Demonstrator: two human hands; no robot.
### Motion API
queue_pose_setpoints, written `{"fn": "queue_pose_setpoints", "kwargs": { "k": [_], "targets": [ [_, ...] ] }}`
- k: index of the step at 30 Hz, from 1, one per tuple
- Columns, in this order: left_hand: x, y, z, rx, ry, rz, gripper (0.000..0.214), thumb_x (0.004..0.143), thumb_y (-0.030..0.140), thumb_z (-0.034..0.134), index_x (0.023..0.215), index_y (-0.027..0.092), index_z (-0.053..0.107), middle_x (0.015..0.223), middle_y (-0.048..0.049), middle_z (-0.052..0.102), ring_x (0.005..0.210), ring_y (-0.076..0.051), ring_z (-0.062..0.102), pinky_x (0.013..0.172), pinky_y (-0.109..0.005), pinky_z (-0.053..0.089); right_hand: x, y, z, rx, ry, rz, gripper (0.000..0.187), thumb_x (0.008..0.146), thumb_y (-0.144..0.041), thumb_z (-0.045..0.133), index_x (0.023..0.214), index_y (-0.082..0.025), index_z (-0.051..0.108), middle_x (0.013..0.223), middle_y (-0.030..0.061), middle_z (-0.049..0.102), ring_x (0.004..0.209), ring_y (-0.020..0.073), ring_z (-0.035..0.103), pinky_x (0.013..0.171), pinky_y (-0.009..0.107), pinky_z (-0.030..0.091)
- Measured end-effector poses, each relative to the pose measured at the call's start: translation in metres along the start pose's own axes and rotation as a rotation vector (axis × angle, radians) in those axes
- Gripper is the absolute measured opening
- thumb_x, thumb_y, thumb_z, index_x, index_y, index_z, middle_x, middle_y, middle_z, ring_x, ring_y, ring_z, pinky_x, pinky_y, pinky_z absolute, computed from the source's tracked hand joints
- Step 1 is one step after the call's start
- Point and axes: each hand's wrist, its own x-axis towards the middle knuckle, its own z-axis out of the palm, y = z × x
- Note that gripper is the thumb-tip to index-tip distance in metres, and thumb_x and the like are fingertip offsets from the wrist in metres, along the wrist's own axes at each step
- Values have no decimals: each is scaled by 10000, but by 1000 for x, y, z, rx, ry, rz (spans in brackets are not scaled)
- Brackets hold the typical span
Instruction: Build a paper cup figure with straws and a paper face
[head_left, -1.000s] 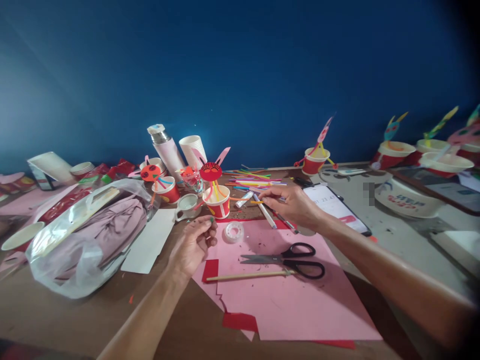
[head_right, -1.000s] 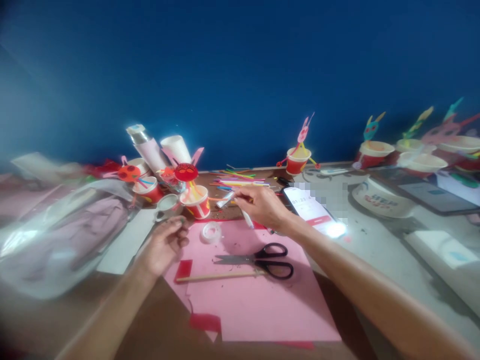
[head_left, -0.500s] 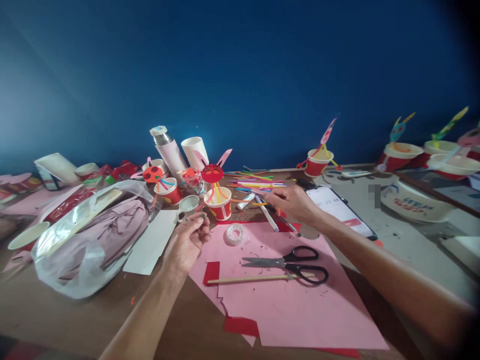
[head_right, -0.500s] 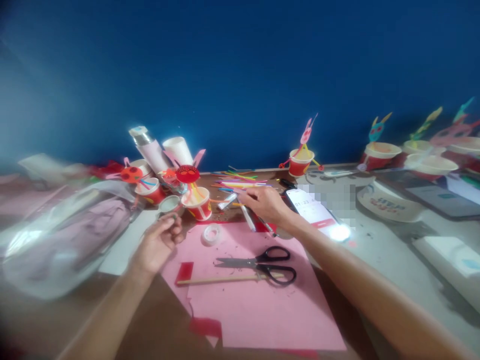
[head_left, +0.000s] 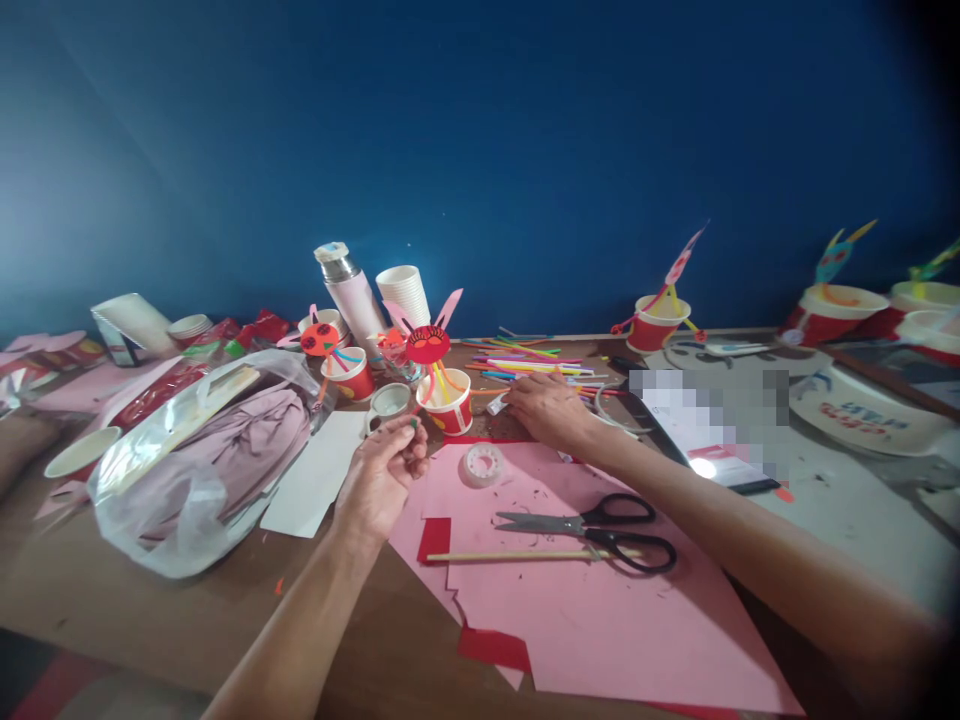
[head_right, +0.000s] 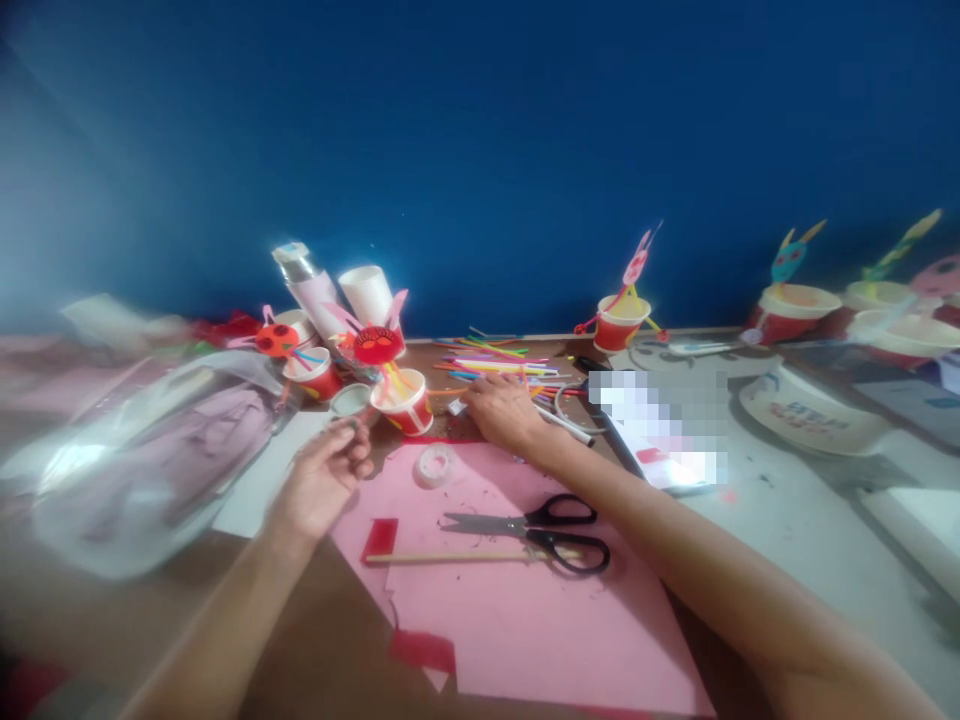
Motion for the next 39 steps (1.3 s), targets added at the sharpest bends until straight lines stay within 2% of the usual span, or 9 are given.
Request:
{"fn": "queue_pose_setpoints", "kwargs": {
  "k": [6, 12, 20, 23, 25, 27, 31, 35, 39],
  "targets": [
    [-1, -1, 2, 2, -25, -15, 126, 670, 137, 659, 791, 141, 627, 701, -1, 609, 535, -58, 505, 451, -183, 397, 0, 2, 15, -4, 30, -81, 291, 866, -183, 427, 1123, -192, 563, 1135, 83, 592, 1060, 250, 442, 851, 370, 289],
    [-2, -2, 3, 25, -5, -45, 144, 655, 135, 673, 792, 131, 630, 690, -11, 615, 537, -58, 509, 464, -175, 403, 0, 6, 18, -69, 83, -54, 251, 834, -265, 508, 1063, -209, 595, 1061, 105, 582, 971, 259, 452, 794, 366, 296],
    [3, -6, 4, 66, 3, -24, 184, 626, 142, 682, 794, 124, 609, 685, -8, 611, 536, -62, 505, 460, -178, 391, -14, 18, -2, 53, 154, -228, 204, 866, -286, 476, 988, -188, 607, 1056, 88, 605, 967, 224, 489, 820, 366, 312],
    [4, -7, 4, 85, 15, -11, 196, 625, 152, 684, 798, 124, 595, 679, -4, 611, 534, -62, 507, 461, -178, 385, -22, 13, -19, 259, 190, -192, 238, 891, -309, 422, 987, -157, 578, 1040, 106, 613, 974, 216, 516, 827, 354, 346],
    [4, -9, 5, 97, 30, 5, 208, 625, 163, 685, 803, 129, 583, 670, 2, 610, 528, -65, 513, 465, -181, 388, -27, 2, -29, 490, 215, -31, 281, 885, -364, 418, 1006, -144, 545, 939, 103, 622, 852, 196, 551, 762, 336, 393],
    [2, -12, 7, 103, 34, 23, 207, 637, 176, 679, 808, 136, 570, 662, 7, 610, 516, -66, 516, 468, -183, 392, -30, -14, -34, 880, 153, 89, 286, 911, -367, 350, 1072, -167, 474, 864, 60, 613, 734, 152, 567, 666, 292, 430],
    [-3, -20, 16, 104, -5, -30, 153, 684, 191, 645, 787, 141, 543, 656, 7, 606, 528, -83, 549, 490, -197, 419, -31, -45, -32, 1533, 37, 59, 364, 878, -332, 434, 1203, -199, 340, 832, 25, 571, 675, 131, 576, 589, 274, 470],
    [-9, -28, 32, 65, 6, -148, 151, 684, 185, 629, 788, 155, 523, 678, 3, 613, 565, -120, 584, 509, -237, 454, -33, -63, -29, 1777, 20, 35, 311, 842, -307, 517, 1105, -199, 391, 880, 32, 573, 780, 134, 580, 719, 322, 487],
    [-13, -31, 46, 117, 61, -130, 146, 662, 189, 616, 767, 145, 525, 643, 2, 599, 521, -116, 556, 482, -237, 447, -40, -69, -26, 1853, 21, 5, 244, 834, -297, 543, 1000, -193, 397, 933, 45, 574, 845, 142, 575, 775, 341, 468]
  ]
}}
